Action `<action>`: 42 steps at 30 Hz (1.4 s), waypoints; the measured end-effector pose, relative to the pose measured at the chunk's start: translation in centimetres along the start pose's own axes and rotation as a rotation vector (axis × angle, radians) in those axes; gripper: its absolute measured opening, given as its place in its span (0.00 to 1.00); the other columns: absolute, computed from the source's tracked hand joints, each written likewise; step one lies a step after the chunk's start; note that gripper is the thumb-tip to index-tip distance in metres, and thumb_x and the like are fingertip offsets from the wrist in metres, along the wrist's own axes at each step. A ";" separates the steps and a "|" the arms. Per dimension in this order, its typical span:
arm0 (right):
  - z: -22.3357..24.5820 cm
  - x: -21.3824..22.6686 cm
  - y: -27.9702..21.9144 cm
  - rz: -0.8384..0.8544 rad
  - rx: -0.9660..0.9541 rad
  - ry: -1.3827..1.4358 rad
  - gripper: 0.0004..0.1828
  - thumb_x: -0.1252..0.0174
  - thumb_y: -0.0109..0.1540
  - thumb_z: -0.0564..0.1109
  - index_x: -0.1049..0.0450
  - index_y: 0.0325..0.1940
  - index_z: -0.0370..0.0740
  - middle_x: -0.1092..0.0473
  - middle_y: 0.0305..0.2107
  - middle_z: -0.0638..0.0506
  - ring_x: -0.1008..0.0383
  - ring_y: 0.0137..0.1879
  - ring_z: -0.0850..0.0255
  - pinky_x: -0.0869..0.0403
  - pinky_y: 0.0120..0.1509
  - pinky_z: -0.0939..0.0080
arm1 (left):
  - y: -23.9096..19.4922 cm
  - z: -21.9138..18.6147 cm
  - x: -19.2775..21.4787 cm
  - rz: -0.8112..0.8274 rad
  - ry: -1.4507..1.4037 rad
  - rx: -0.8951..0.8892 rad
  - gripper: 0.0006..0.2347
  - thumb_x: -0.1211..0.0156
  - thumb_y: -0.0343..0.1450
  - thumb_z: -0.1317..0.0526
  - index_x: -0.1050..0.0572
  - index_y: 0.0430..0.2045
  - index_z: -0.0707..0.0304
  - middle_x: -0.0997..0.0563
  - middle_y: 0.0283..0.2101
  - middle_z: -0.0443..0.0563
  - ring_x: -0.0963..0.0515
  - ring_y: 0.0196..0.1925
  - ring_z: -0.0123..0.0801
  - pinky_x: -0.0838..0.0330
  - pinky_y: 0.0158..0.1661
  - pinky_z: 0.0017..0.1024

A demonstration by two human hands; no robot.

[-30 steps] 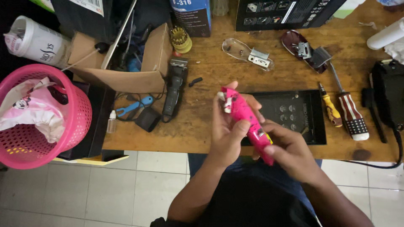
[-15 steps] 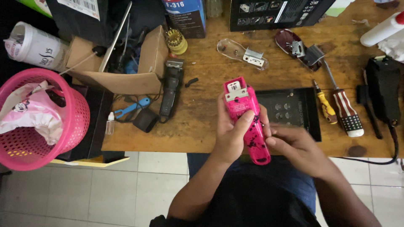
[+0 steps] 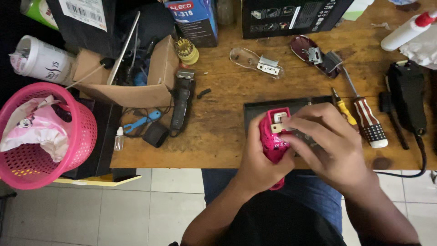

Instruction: The person disassembles a pair of pink hair clippers using a screwdriver to remove screws from the blade assembly and internal components, placing the parts into a black tray.

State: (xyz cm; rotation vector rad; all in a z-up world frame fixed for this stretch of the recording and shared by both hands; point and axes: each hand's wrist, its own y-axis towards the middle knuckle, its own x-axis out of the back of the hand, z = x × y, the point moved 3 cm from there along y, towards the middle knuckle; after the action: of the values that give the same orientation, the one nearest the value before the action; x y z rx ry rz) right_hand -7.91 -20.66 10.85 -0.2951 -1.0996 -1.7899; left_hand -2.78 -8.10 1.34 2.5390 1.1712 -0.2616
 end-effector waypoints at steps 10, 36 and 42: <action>-0.7 -0.8 -1.1 0.025 -0.051 -0.013 0.19 0.29 0.55 0.35 0.25 0.48 0.34 0.30 0.45 0.42 0.26 0.51 0.49 0.25 0.53 0.53 | -0.7 0.5 -0.2 -0.013 -0.001 0.114 0.30 0.38 0.70 0.74 0.44 0.67 0.69 0.26 0.55 0.55 0.22 0.53 0.28 0.23 0.54 0.26; -9.5 -0.7 -0.4 -0.088 -0.062 -0.209 0.07 0.29 0.68 0.37 0.21 0.44 0.33 0.26 0.38 0.45 0.22 0.42 0.60 0.24 0.43 0.67 | 1.1 1.5 3.1 -0.101 -0.229 0.237 0.27 0.45 0.72 0.76 0.47 0.64 0.62 0.25 0.36 0.54 0.22 0.27 0.31 0.22 0.27 0.31; -8.6 0.3 -1.3 0.089 -0.126 -0.067 0.06 0.31 0.65 0.39 0.20 0.45 0.36 0.22 0.40 0.45 0.20 0.39 0.55 0.23 0.41 0.59 | 2.2 2.3 3.7 -0.120 -0.210 0.197 0.27 0.43 0.72 0.74 0.47 0.64 0.59 0.24 0.35 0.54 0.22 0.26 0.29 0.23 0.27 0.30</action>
State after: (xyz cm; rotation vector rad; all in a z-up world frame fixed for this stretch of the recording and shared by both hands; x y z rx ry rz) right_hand -6.89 -27.39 5.48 -0.4762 -1.0061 -1.7837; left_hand 1.20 -7.72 -1.40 2.5309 1.2699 -0.6867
